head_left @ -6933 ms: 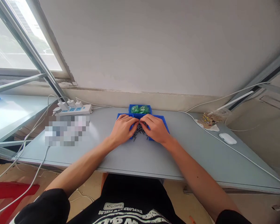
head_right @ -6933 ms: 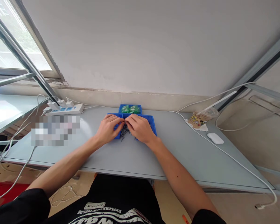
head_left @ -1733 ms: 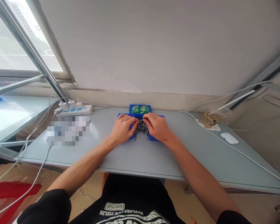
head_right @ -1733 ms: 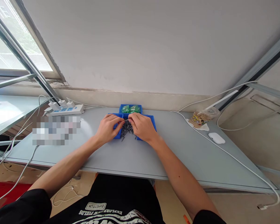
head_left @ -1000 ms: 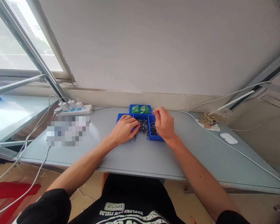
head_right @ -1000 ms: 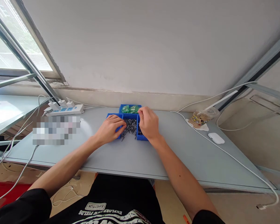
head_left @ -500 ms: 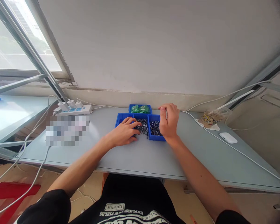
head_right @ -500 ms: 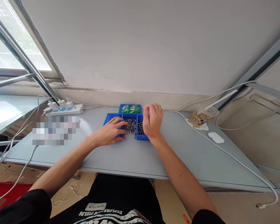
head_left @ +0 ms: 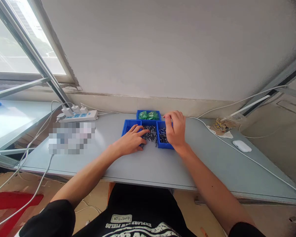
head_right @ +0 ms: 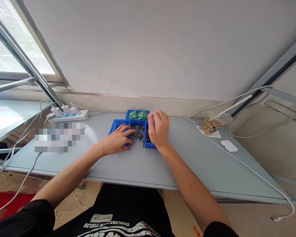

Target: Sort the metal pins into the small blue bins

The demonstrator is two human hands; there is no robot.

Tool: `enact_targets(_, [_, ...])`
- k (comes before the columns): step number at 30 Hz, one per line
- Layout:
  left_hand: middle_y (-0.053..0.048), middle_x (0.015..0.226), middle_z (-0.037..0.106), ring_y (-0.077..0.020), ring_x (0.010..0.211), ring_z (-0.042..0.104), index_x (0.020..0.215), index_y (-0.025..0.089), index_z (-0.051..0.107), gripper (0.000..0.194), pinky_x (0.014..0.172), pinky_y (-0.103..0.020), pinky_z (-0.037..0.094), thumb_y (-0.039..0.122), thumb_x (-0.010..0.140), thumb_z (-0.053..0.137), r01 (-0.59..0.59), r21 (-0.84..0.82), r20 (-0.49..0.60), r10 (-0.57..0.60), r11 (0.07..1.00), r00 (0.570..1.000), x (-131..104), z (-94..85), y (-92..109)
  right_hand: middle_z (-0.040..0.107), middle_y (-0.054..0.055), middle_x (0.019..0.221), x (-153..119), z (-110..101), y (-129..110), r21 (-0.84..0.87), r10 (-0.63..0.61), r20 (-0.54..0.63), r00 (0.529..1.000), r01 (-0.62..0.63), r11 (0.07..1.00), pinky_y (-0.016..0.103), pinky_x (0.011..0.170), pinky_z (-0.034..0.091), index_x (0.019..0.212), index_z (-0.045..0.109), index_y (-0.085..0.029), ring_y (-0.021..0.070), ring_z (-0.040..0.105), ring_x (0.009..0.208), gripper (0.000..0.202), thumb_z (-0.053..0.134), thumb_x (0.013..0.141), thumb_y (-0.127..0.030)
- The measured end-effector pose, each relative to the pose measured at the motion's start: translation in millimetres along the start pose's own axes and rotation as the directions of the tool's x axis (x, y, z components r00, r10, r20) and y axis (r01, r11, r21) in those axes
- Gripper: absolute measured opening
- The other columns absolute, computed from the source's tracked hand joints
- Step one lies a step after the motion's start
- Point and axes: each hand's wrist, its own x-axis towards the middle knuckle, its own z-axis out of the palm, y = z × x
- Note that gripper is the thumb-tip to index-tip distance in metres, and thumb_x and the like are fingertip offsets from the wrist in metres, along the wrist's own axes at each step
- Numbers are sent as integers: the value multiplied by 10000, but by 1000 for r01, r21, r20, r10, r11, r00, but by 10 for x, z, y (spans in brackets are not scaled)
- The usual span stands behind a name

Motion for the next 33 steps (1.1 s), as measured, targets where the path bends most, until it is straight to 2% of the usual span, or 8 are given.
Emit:
enact_targets(4, [-57,1583,470,-379,1424,393,977,237,799,197,1200,-549,331,298,801,861,2,4,28,-2,1000,1000,6,12,-7,677,37,927,-3,10,-1,0,-12,1,1000,12,1000,412,866,382,885,560,-247,234,585,915,260,391,1076,-299])
enact_targets(8, [-62,1560,490,-367,1413,400,948,223,781,177,1179,-522,359,291,803,856,-9,-14,20,9,1000,1000,11,29,-25,678,40,932,-9,15,5,-1,-24,18,1000,24,1000,415,859,383,882,563,-248,236,587,923,263,395,1077,-303])
enact_targets(14, [-82,1500,532,-350,1385,430,1013,216,752,221,1174,-518,376,258,818,847,-23,-40,7,24,999,1000,17,18,-20,671,40,924,-16,24,7,-3,-48,38,998,48,999,413,851,385,892,563,-246,232,574,901,243,407,1074,-291])
enact_targets(21, [-70,1310,636,-295,1203,532,965,213,733,210,1120,-488,411,221,797,857,-27,-108,-1,27,994,1000,38,-22,-8,678,40,902,-18,45,0,-9,-82,54,995,83,997,413,840,389,882,554,-246,230,573,866,222,428,1062,-279])
enact_targets(29, [-18,953,738,-264,1130,594,942,225,701,165,1241,-564,245,152,826,794,-33,-168,31,39,985,999,60,9,-17,679,36,875,-8,24,-21,-6,-80,75,994,81,997,411,831,385,848,539,-245,223,571,841,237,427,1055,-274])
enact_targets(33, [-31,940,734,-250,1134,623,981,224,698,156,1245,-567,254,131,860,730,-34,-180,23,39,983,999,52,40,-15,675,34,870,-10,28,-22,-3,-79,76,994,79,997,406,827,382,845,540,-244,220,567,840,239,427,1054,-272])
